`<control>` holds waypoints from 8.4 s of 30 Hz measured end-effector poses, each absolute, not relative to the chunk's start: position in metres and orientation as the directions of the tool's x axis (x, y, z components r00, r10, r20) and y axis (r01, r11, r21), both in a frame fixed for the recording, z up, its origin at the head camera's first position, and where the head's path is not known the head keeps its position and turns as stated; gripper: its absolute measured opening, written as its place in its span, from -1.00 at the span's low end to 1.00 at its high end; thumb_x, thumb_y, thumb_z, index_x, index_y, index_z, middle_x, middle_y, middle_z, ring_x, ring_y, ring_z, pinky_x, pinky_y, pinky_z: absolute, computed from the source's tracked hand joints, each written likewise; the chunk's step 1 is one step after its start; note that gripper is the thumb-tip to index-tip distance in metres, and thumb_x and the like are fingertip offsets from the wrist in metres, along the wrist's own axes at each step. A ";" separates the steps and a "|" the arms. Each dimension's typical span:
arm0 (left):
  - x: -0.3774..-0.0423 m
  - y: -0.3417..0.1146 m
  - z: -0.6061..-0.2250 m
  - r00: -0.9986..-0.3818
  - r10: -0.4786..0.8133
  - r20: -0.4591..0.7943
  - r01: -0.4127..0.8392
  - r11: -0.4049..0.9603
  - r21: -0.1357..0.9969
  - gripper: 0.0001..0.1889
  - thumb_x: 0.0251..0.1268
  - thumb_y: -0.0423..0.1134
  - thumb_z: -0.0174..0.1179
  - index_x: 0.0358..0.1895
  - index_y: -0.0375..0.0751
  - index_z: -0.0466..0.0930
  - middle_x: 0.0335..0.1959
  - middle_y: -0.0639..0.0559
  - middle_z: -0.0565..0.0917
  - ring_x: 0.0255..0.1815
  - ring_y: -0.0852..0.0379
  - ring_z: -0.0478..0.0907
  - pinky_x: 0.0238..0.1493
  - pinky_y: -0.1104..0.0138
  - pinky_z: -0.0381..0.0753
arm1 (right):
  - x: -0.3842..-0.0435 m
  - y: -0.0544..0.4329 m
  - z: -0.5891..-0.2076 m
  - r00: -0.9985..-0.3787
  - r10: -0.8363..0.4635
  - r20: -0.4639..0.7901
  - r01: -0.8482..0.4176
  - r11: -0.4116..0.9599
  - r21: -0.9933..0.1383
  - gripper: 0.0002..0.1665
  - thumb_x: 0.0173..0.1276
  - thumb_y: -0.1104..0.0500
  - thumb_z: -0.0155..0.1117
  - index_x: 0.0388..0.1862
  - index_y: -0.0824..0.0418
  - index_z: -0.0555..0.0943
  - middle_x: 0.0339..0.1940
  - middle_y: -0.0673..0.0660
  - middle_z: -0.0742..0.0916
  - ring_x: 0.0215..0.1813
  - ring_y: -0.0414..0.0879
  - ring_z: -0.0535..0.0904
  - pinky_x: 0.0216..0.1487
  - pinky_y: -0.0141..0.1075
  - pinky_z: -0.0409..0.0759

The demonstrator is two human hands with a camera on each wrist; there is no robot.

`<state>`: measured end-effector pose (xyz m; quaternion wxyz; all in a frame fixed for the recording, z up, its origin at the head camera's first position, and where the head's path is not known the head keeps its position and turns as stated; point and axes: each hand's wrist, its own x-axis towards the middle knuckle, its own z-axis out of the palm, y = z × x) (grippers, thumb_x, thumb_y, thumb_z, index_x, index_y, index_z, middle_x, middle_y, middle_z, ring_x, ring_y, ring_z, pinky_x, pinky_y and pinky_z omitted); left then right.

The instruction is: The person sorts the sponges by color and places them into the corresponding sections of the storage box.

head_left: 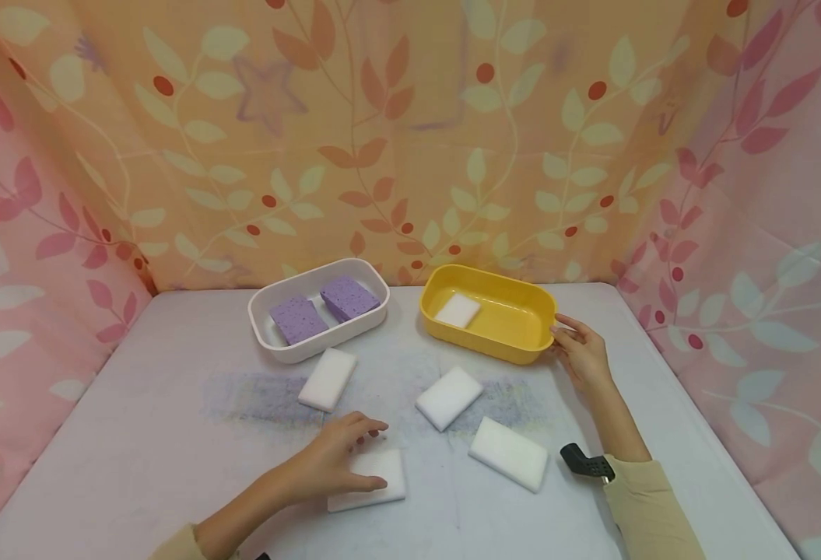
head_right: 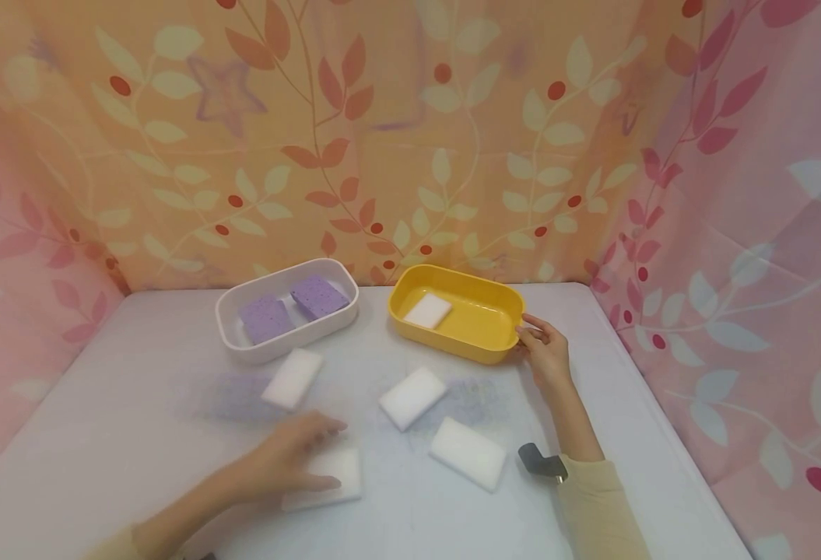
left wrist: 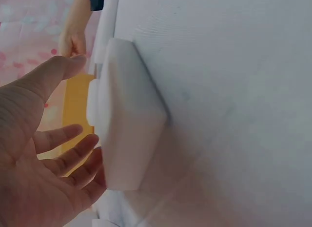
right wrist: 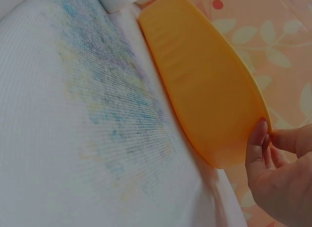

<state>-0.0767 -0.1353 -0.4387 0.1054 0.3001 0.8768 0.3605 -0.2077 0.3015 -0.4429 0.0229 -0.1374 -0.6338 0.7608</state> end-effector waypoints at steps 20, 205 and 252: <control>-0.068 -0.138 -0.451 -0.777 0.629 -0.036 0.429 0.570 0.701 -0.28 0.05 -0.04 0.66 0.29 -0.18 0.59 0.08 0.14 0.56 0.09 0.14 0.43 0.02 0.36 0.52 | -0.206 0.299 -0.441 -0.961 0.217 -0.174 0.134 -0.189 -0.973 -0.36 0.61 0.30 0.22 0.57 0.37 0.30 -0.31 -0.10 0.70 -0.36 -0.28 0.64 -0.20 -0.53 0.70; -0.274 0.097 -0.381 -0.951 0.302 0.064 0.276 0.743 0.610 -0.31 0.37 0.16 0.41 0.34 -0.28 0.57 0.23 -0.09 0.63 0.20 0.03 0.52 0.23 0.30 0.62 | -0.209 0.300 -0.445 -0.964 0.216 -0.157 0.110 -0.215 -0.970 -0.40 0.59 0.32 0.23 0.52 0.40 0.34 -0.34 -0.09 0.73 -0.39 -0.30 0.63 -0.23 -0.53 0.69; -0.240 0.053 -0.389 -0.924 0.350 0.155 0.350 0.608 0.712 -0.30 0.34 0.07 0.46 0.36 -0.34 0.53 0.26 -0.19 0.57 0.18 -0.03 0.52 0.23 0.28 0.61 | -0.209 0.301 -0.443 -0.953 0.230 -0.195 0.140 -0.238 -0.961 -0.45 0.57 0.29 0.27 0.47 0.30 0.41 -0.33 -0.09 0.73 -0.38 -0.28 0.63 -0.27 -0.52 0.68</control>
